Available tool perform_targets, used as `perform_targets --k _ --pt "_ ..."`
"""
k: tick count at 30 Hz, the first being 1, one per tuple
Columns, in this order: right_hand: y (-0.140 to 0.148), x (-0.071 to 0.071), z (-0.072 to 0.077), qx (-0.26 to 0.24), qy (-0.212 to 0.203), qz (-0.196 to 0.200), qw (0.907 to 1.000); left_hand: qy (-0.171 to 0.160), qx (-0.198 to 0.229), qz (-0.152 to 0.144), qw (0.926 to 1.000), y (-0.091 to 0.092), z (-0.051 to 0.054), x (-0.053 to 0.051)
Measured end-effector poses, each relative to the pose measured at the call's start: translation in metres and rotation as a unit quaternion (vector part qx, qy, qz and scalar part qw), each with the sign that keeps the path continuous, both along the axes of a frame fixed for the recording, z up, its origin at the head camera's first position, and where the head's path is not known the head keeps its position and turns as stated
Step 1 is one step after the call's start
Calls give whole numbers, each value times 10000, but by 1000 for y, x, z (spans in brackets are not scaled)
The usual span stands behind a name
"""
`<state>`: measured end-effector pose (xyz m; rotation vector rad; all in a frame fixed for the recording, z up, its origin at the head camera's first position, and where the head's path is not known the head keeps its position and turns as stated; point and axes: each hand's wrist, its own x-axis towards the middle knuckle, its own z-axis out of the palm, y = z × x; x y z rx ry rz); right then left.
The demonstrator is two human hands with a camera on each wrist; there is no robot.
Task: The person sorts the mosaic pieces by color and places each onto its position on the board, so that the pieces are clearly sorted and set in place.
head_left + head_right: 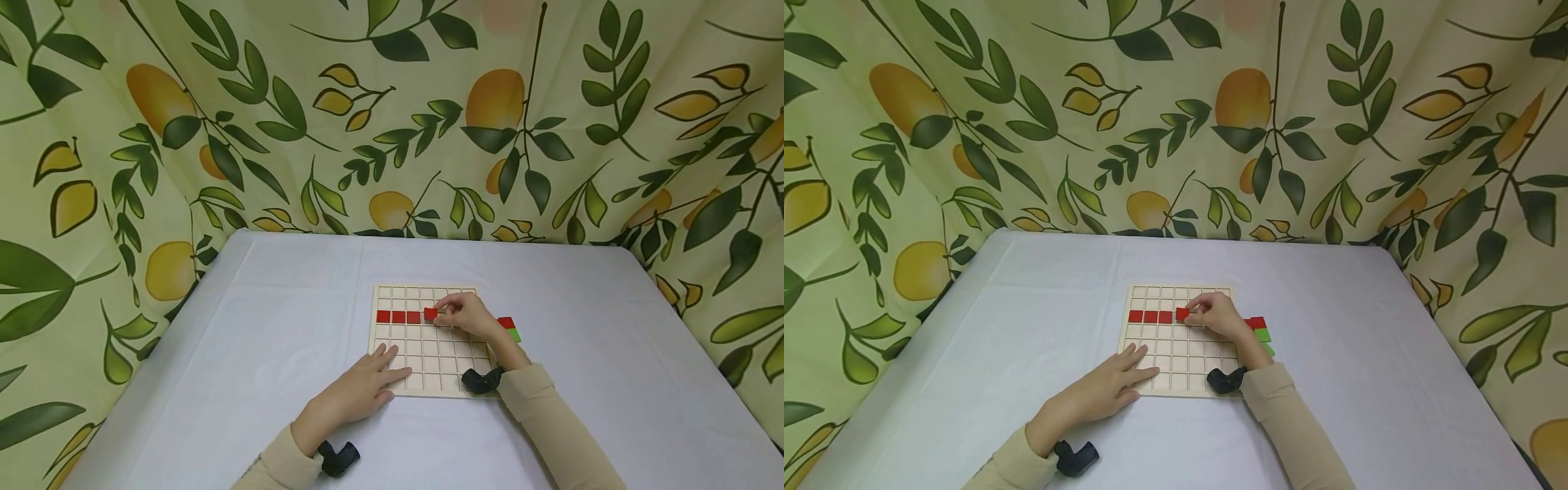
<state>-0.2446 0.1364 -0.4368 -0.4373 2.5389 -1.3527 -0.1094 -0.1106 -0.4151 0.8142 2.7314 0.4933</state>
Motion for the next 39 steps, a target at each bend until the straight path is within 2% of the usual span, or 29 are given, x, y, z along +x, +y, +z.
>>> perform_targets --k 11,20,39 --pt "-5 0 -3 254 240 -95 9993 82 -67 -42 9999 -1 -2 -1" --pt "-9 1 -2 318 71 -332 9989 6 -13 -20 10000 -1 -4 -1" --pt "2 1 -5 110 9 -150 9998 -107 124 20 9999 -1 -1 -1"
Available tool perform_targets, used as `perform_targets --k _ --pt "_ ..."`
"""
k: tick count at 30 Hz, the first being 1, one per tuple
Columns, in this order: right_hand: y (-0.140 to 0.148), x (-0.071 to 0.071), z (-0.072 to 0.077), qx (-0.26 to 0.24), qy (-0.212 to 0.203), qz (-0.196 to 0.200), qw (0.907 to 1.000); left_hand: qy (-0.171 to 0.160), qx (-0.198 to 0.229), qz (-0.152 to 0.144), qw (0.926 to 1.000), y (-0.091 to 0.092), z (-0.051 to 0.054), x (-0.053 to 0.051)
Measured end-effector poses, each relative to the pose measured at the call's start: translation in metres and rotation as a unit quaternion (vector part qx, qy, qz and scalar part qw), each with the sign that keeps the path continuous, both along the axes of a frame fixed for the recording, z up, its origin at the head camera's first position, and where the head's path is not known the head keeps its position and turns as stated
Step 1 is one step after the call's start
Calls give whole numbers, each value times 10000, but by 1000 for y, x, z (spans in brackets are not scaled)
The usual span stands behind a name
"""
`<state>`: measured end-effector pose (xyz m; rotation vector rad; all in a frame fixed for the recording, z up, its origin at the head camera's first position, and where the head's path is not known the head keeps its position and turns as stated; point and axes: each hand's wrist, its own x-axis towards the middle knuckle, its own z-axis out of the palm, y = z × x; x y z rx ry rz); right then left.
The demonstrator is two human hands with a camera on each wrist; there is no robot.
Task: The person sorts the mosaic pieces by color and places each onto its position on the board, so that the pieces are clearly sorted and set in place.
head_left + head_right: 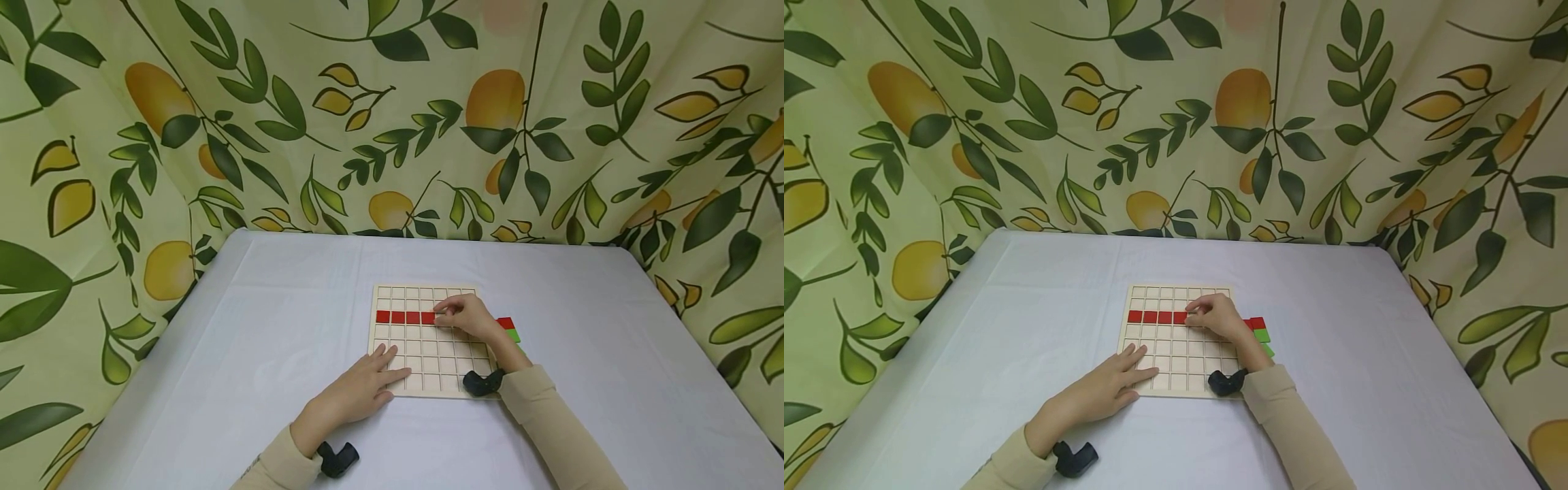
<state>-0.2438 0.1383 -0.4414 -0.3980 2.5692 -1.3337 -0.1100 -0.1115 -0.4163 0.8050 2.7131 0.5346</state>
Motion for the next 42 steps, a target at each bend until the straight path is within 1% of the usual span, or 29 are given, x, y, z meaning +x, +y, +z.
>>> perform_targets --k 4,13,20,25,30,35,42 --pt "3 2 2 -28 7 -12 10000 17 4 4 10000 0 0 0" --pt "16 7 12 -91 -12 -75 9999 74 -37 6 10000 1 1 1" --pt "27 5 10 -118 -12 -157 9998 104 -48 -8 9999 1 0 1" --pt "34 7 11 -125 25 -183 9998 126 -46 -76 9999 0 2 2" --pt "43 9 12 -88 24 -226 9997 89 4 -75 9999 -1 2 3" --pt "51 9 12 -96 -46 -312 9995 170 -32 -122 9998 0 1 2" --pt "59 10 12 -72 -188 -402 9990 69 -23 -49 10000 0 1 1"
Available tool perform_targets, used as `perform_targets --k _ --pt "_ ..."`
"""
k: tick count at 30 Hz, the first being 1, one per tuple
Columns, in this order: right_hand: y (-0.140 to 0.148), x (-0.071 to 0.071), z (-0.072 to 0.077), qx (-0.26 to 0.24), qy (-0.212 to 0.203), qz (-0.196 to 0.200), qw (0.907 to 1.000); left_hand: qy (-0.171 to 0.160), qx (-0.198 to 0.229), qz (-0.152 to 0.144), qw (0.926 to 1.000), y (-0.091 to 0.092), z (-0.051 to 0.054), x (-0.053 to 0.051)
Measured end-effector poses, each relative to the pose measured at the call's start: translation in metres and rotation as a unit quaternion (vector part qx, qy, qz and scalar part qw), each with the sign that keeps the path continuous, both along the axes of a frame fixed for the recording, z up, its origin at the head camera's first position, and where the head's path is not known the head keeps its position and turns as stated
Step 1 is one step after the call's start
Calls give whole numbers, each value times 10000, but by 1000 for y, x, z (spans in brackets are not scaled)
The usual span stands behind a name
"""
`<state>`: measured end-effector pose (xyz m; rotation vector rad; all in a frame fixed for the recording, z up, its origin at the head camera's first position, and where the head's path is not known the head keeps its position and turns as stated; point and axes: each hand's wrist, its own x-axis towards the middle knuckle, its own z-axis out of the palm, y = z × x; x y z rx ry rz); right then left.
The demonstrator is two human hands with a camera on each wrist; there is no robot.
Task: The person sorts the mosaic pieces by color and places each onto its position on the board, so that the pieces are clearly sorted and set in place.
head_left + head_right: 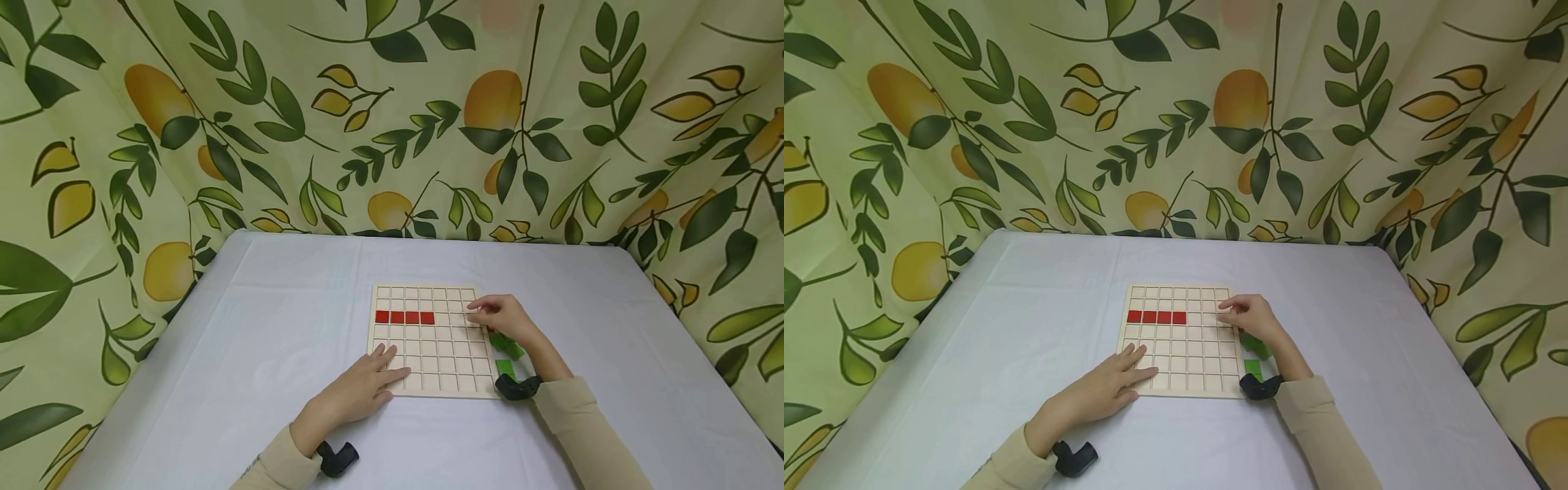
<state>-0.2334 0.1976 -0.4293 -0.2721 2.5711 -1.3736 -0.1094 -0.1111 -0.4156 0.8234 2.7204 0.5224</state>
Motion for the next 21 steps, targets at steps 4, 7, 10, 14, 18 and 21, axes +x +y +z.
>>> perform_targets --k 4,7,10,14,18,21 --pt "4 1 1 36 -30 -100 9999 -27 14 35 10000 0 0 0" --pt "7 2 2 105 4 -172 9998 -21 0 25 10000 0 -1 0" --pt "11 3 2 149 12 -222 9996 30 -36 -17 10000 0 -1 0" --pt "17 3 0 216 -20 -256 9994 63 -49 -36 10000 0 -2 0" --pt "22 3 0 329 -9 -334 9989 52 -45 -14 10000 0 -3 0" --pt "26 4 1 436 74 -389 9983 62 -57 -7 10000 0 -3 0"
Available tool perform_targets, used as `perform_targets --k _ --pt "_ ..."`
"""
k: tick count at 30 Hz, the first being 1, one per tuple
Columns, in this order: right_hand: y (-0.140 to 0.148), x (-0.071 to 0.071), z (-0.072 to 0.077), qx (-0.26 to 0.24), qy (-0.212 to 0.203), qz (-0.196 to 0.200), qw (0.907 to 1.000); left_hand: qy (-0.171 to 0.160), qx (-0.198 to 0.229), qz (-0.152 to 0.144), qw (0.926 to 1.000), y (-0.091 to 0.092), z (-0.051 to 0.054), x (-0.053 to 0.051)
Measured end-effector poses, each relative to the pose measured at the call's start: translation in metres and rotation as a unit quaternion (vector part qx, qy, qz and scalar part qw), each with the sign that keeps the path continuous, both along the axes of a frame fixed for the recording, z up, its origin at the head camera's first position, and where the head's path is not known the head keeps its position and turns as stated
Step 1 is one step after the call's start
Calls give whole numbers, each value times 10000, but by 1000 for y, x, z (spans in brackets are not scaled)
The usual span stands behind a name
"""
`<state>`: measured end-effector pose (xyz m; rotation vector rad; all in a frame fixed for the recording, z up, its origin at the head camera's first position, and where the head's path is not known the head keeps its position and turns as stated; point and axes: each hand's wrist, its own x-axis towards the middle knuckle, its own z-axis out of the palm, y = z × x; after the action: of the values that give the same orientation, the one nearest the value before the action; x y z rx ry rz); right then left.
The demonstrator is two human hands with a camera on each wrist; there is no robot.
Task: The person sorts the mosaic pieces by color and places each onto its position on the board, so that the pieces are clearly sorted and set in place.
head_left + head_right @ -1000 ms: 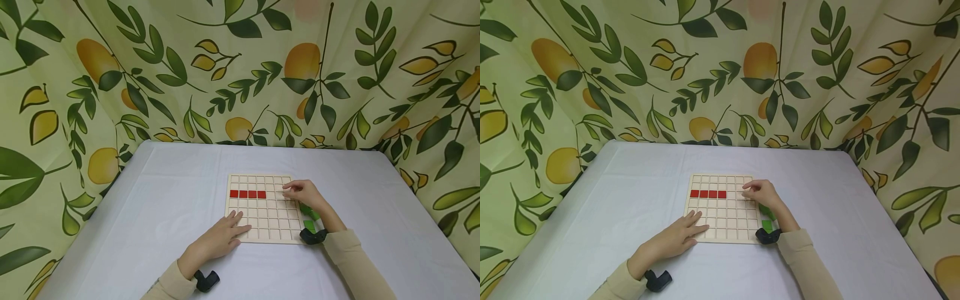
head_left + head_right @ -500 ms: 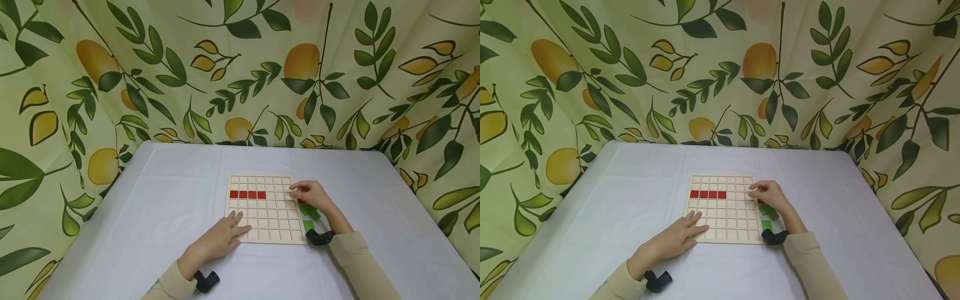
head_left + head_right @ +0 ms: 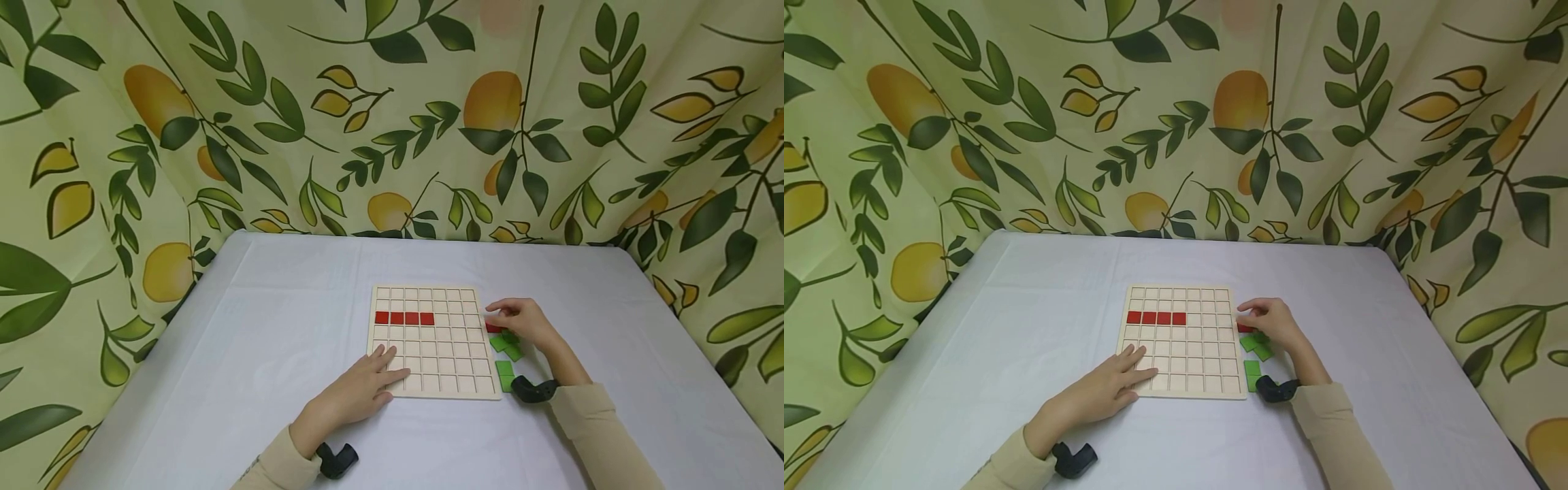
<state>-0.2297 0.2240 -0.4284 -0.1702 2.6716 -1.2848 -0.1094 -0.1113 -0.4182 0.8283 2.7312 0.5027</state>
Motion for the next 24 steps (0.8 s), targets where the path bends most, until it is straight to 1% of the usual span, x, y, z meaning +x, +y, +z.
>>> perform_targets --k 2,6,13,20,24 --pt "2 0 0 47 39 -48 10000 3 -3 5 10000 0 0 0" --pt "8 0 0 86 67 -25 9999 16 -8 -1 10000 0 0 0" --pt "17 -2 -3 85 9 -66 9999 24 38 2 10000 0 0 0" --pt "24 -2 -6 318 -88 -148 9993 10 83 24 10000 0 0 1" --pt "27 -1 -6 335 -134 -157 9992 15 87 19 10000 0 0 1"
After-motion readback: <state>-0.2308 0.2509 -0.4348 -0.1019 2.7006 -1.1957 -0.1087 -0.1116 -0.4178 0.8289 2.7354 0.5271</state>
